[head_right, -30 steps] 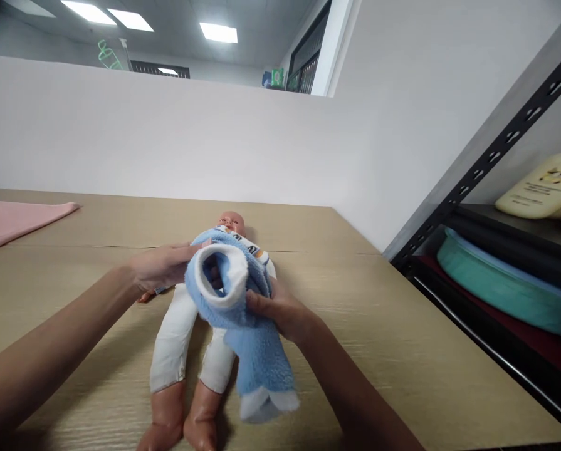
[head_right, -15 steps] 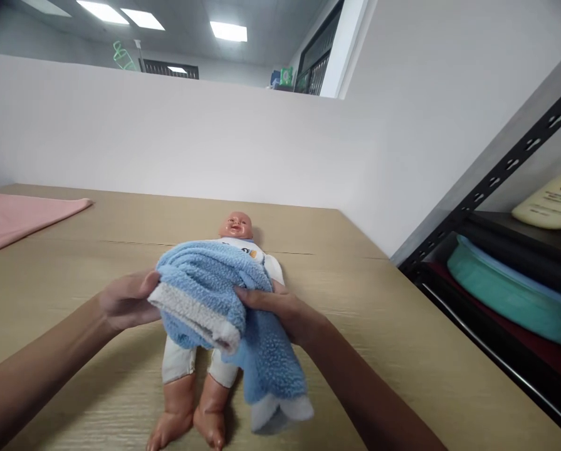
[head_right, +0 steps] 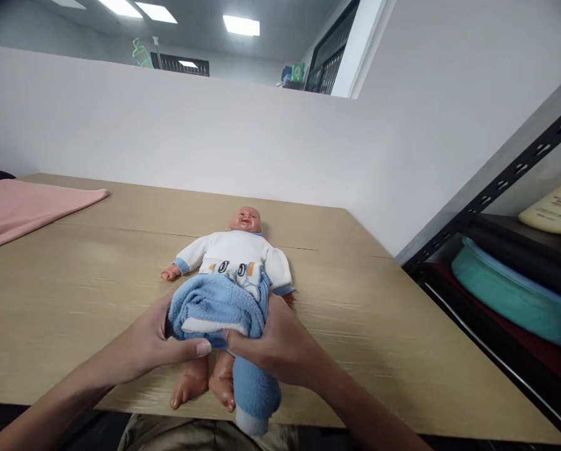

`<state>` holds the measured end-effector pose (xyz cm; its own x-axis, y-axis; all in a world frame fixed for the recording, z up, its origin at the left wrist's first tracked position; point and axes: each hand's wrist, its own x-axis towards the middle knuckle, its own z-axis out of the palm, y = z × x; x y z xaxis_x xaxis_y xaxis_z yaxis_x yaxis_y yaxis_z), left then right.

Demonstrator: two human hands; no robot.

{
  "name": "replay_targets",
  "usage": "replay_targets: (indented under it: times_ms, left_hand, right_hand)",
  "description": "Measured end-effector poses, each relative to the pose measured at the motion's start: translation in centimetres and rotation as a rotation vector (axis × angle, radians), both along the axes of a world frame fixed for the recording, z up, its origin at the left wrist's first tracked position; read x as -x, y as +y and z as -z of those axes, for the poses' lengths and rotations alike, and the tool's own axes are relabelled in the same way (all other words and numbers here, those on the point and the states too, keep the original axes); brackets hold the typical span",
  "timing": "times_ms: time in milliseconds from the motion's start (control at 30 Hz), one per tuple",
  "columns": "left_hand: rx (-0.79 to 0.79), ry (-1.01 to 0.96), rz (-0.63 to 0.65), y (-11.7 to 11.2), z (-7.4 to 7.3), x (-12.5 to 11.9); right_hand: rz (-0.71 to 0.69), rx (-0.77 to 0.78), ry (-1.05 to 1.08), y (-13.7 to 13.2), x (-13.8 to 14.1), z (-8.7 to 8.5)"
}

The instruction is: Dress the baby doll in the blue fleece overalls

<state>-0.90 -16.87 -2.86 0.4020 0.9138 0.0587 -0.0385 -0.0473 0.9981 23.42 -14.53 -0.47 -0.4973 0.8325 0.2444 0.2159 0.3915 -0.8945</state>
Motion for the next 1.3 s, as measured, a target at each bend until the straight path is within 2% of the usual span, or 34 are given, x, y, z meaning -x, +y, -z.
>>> replay_targets:
  times_ms: [67, 133, 233, 333, 500, 700, 800, 1000, 1133, 1200, 1300]
  left_hand:
    - [-0.023, 0.042, -0.122, -0.7, 0.5, -0.4]
    - [-0.038, 0.077, -0.222, -1.3, 1.3, -0.7]
    - [-0.024, 0.132, -0.293, -2.0, 2.9, -0.8]
    - [0.024, 0.161, -0.332, -2.2, 4.5, -0.8]
    - [0.047, 0.136, -0.312, -1.3, 5.9, -1.2]
    - [0.043, 0.133, -0.275, 0.3, 6.0, -1.3]
    - [0.017, 0.111, -0.258, 1.5, 5.9, -1.4]
    - [0.008, 0.048, -0.236, 5.4, 6.1, -2.0]
    - [-0.012, 0.063, -0.256, 7.3, 5.2, -2.3]
    - [-0.033, 0.062, -0.271, 7.1, 4.5, -2.1]
    - [-0.028, 0.123, -0.309, 5.6, 3.8, -1.3]
  right_hand:
    - [0.198, -0.045, -0.100, -0.6, 0.1, 0.9]
    - [0.292, -0.082, -0.193, -1.0, 0.1, 1.7]
    - [0.252, -0.070, -0.269, -1.1, 0.5, 2.5]
    - [0.199, 0.005, -0.281, -0.7, 1.0, 3.1]
    - [0.184, 0.103, -0.274, 0.7, 1.2, 4.7]
    - [0.175, 0.149, -0.190, 2.3, 0.9, 6.6]
    - [0.219, 0.150, -0.166, 3.3, 0.8, 7.3]
    - [0.333, 0.054, -0.176, 6.8, 0.5, 8.1]
    - [0.380, 0.000, -0.258, 8.6, 0.6, 7.0]
    - [0.365, -0.007, -0.283, 8.4, 0.8, 5.9]
    - [0.281, 0.026, -0.322, 7.0, 1.1, 4.2]
